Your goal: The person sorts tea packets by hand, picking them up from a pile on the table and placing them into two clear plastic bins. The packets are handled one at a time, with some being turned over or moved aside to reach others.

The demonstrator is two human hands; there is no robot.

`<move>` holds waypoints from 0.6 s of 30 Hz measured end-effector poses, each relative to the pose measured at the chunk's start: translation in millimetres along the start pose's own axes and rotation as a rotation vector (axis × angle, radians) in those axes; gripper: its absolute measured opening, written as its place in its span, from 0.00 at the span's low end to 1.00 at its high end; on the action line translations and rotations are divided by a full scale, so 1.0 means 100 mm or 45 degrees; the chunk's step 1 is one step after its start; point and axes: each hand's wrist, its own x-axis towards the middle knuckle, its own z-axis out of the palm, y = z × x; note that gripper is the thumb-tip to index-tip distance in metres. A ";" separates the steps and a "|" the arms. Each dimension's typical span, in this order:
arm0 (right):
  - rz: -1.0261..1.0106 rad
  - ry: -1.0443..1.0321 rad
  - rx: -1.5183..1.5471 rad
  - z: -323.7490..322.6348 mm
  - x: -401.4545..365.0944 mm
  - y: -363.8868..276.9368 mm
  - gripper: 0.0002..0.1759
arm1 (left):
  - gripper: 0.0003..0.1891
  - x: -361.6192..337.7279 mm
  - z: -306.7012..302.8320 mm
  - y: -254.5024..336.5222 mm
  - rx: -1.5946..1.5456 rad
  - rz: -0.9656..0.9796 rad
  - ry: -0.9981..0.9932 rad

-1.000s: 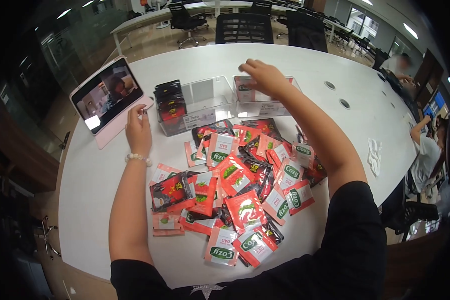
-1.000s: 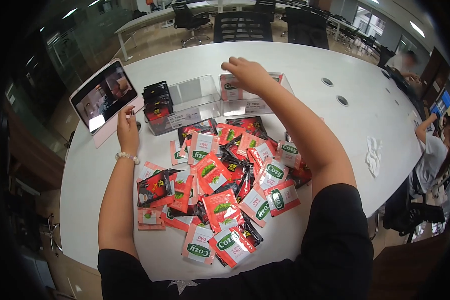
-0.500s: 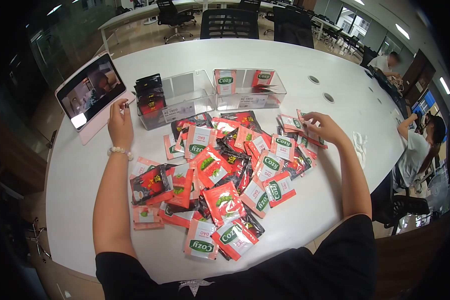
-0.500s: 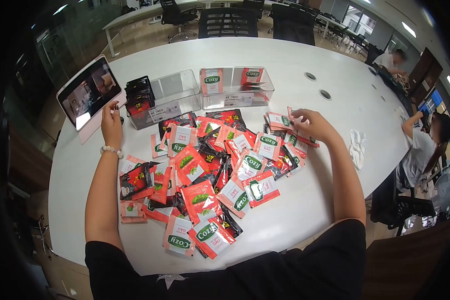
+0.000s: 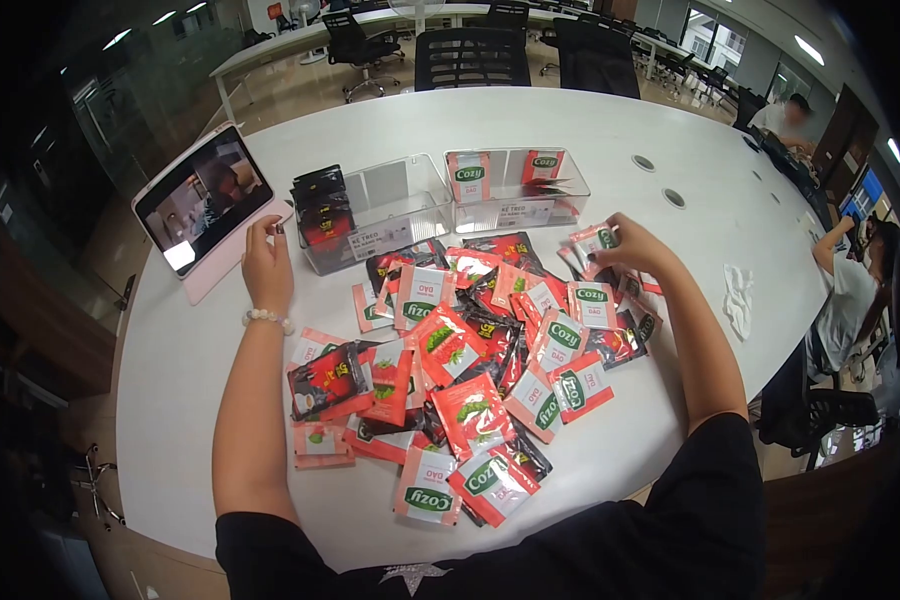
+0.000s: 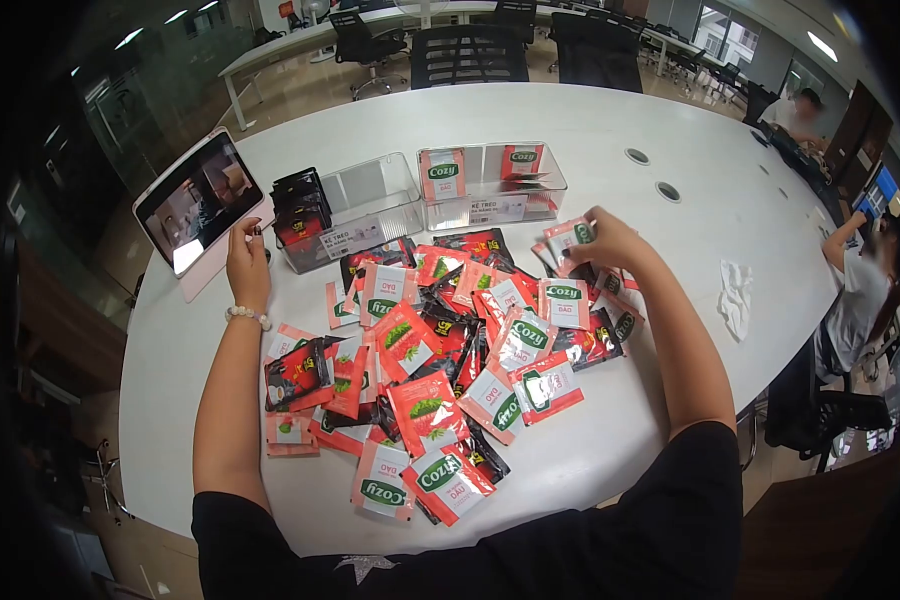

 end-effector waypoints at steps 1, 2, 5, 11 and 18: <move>-0.117 0.081 0.081 -0.05 -0.04 -0.03 0.33 | 0.11 0.00 0.02 0.00 -0.016 0.029 0.019; -0.168 0.100 0.142 -0.09 -0.03 -0.02 0.32 | 0.11 0.00 0.03 -0.01 -0.033 0.054 0.037; -0.192 0.073 0.135 -0.32 -0.20 -0.28 0.25 | 0.11 0.00 0.04 -0.02 -0.008 0.040 0.022; -0.585 0.098 0.123 -0.61 -0.16 -0.67 0.17 | 0.11 0.00 0.01 0.02 -0.004 0.078 0.040; -0.921 0.232 -0.271 -0.35 0.64 -1.38 0.15 | 0.11 -0.01 0.00 0.04 -0.019 0.073 0.030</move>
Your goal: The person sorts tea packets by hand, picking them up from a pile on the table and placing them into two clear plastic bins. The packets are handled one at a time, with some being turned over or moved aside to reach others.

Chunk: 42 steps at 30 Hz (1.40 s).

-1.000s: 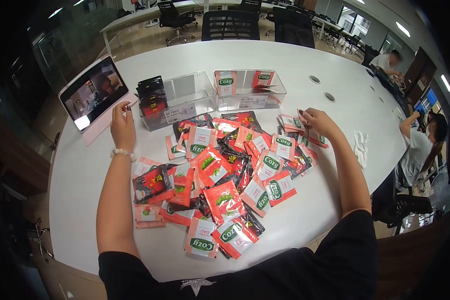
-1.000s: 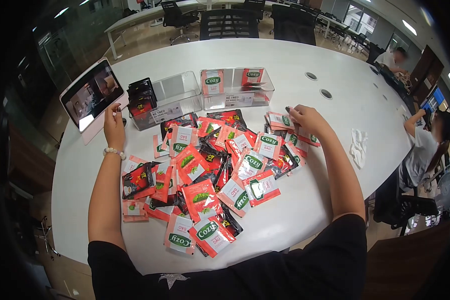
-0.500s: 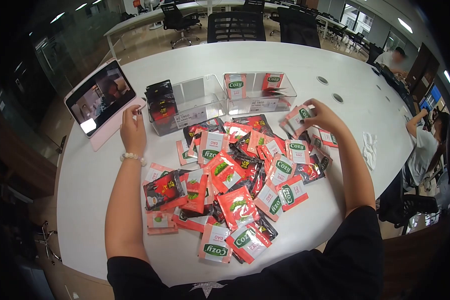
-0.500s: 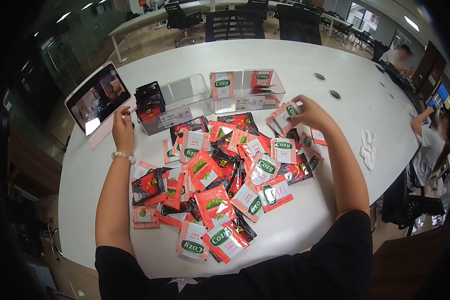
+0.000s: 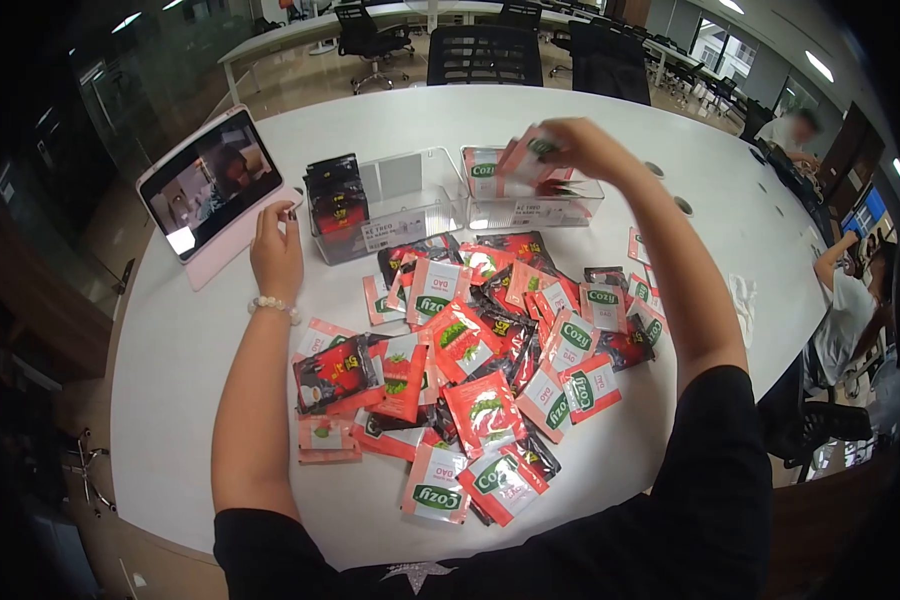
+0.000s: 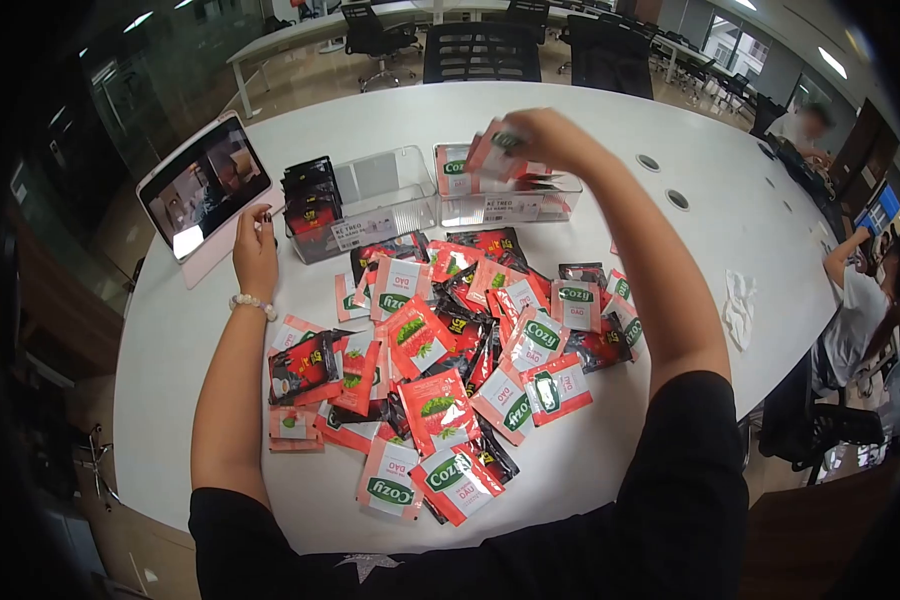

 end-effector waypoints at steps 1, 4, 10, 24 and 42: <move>-0.012 -0.086 -0.046 0.12 0.10 0.00 0.15 | 0.11 0.00 -0.01 0.00 0.001 -0.002 0.000; 0.100 -0.226 -0.136 0.37 0.24 -0.19 0.15 | 0.12 0.00 0.00 -0.01 0.013 0.023 0.019; -0.105 -0.043 -0.364 0.81 0.36 -0.08 0.25 | 0.12 0.01 0.01 -0.01 0.009 0.017 0.004; -0.061 0.280 -0.197 0.50 0.10 -0.12 0.28 | 0.12 0.00 0.01 -0.01 -0.005 -0.039 -0.007; 0.907 -0.529 -0.003 0.05 -1.70 1.37 0.32 | 0.10 -0.04 -0.02 0.02 0.049 -0.056 -0.010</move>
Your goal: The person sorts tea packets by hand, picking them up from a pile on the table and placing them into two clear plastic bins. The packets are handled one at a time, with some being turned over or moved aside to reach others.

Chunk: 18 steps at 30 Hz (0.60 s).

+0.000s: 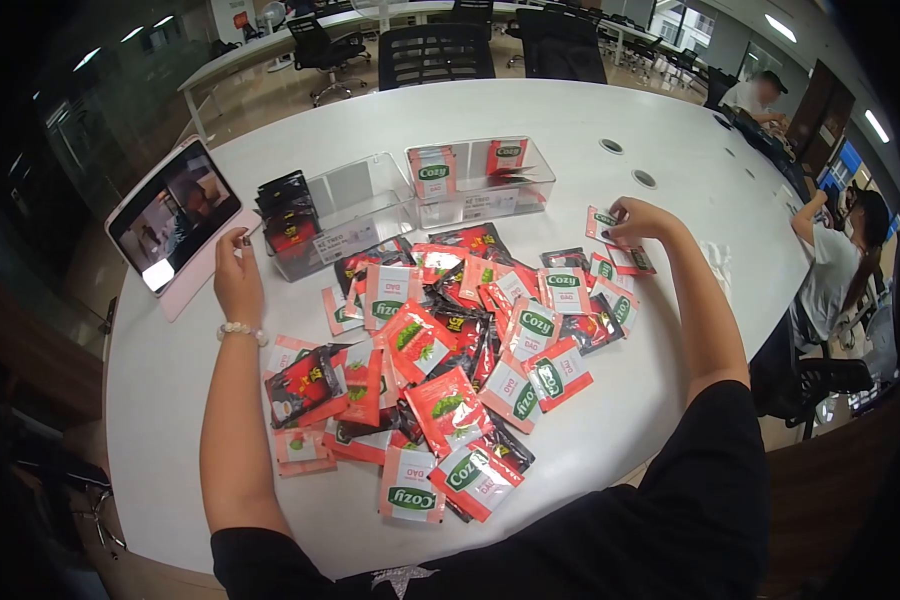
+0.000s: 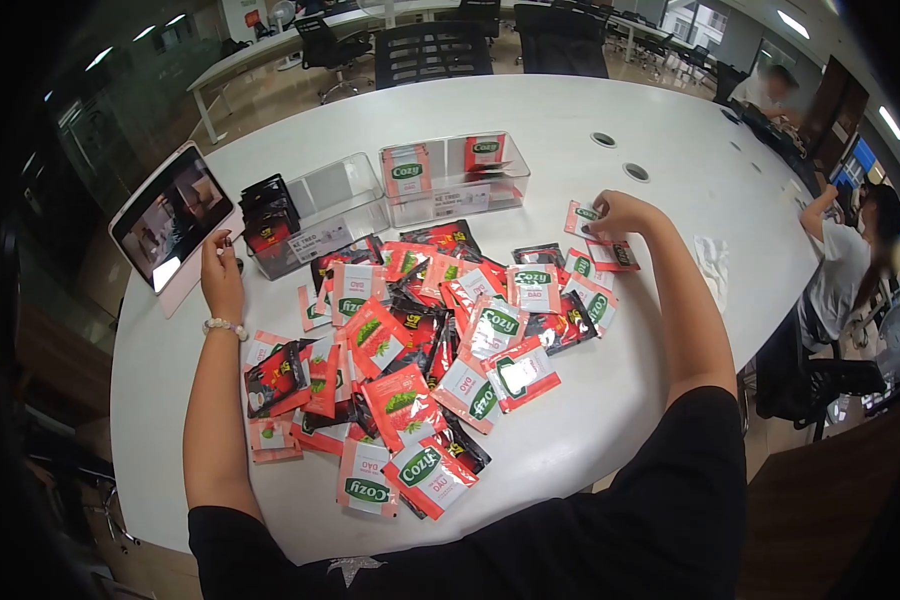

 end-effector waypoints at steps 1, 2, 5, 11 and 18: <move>-0.018 0.019 0.001 0.01 0.01 -0.02 0.29 | 0.10 0.00 -0.02 0.02 0.013 0.018 0.020; -0.023 -0.016 -0.001 0.00 0.02 -0.04 0.28 | 0.10 -0.01 -0.03 0.04 0.010 -0.004 0.012; -0.140 -0.032 0.022 -0.02 0.01 -0.07 0.18 | 0.10 -0.01 -0.04 0.02 -0.010 -0.021 -0.015; -0.411 0.552 0.539 -0.32 0.00 -0.45 0.05 | 0.11 0.05 0.03 -0.01 -0.021 0.000 -0.016; -0.854 0.386 0.466 -0.35 0.31 -1.77 0.09 | 0.11 0.03 0.01 -0.02 -0.021 -0.036 -0.063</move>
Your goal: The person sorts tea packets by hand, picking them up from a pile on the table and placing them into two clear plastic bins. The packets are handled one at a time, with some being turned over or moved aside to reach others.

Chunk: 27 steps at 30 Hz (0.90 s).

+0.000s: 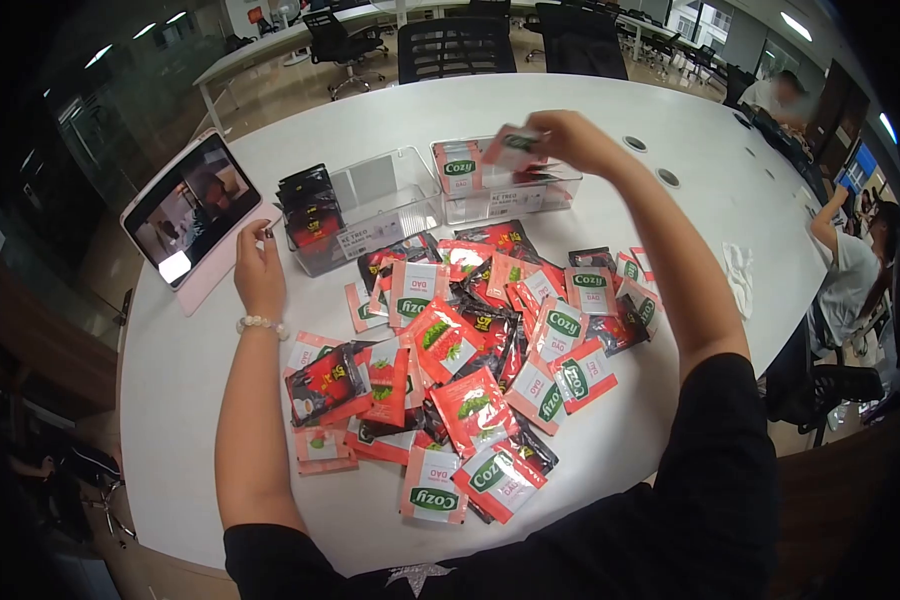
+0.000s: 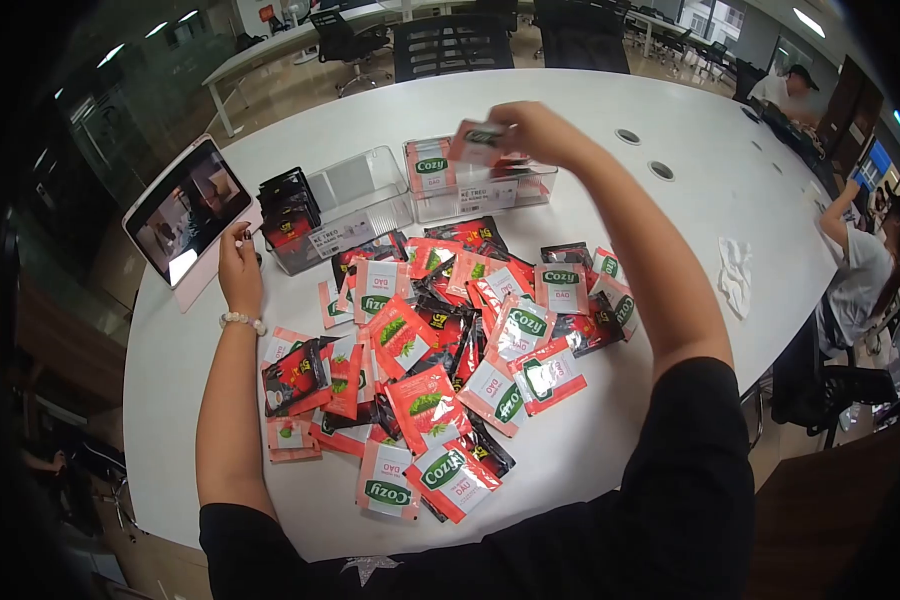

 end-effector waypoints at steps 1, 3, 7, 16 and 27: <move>-0.086 0.017 -0.219 0.11 0.11 -0.09 0.10 | 0.11 0.00 -0.02 0.01 -0.004 -0.005 0.007; 0.050 -0.132 -0.238 0.31 0.30 -0.18 0.11 | 0.11 -0.01 -0.02 0.04 -0.009 -0.012 0.027; 0.112 -0.228 -0.329 0.64 0.56 -0.03 0.14 | 0.11 0.00 0.01 0.00 -0.002 0.050 0.046; 0.246 -0.016 -0.904 0.76 0.49 -0.27 0.18 | 0.11 0.01 0.01 0.03 0.014 0.027 -0.006; 0.310 -0.136 -0.876 0.11 0.51 -0.20 0.24 | 0.11 0.01 0.02 0.05 -0.022 0.046 0.009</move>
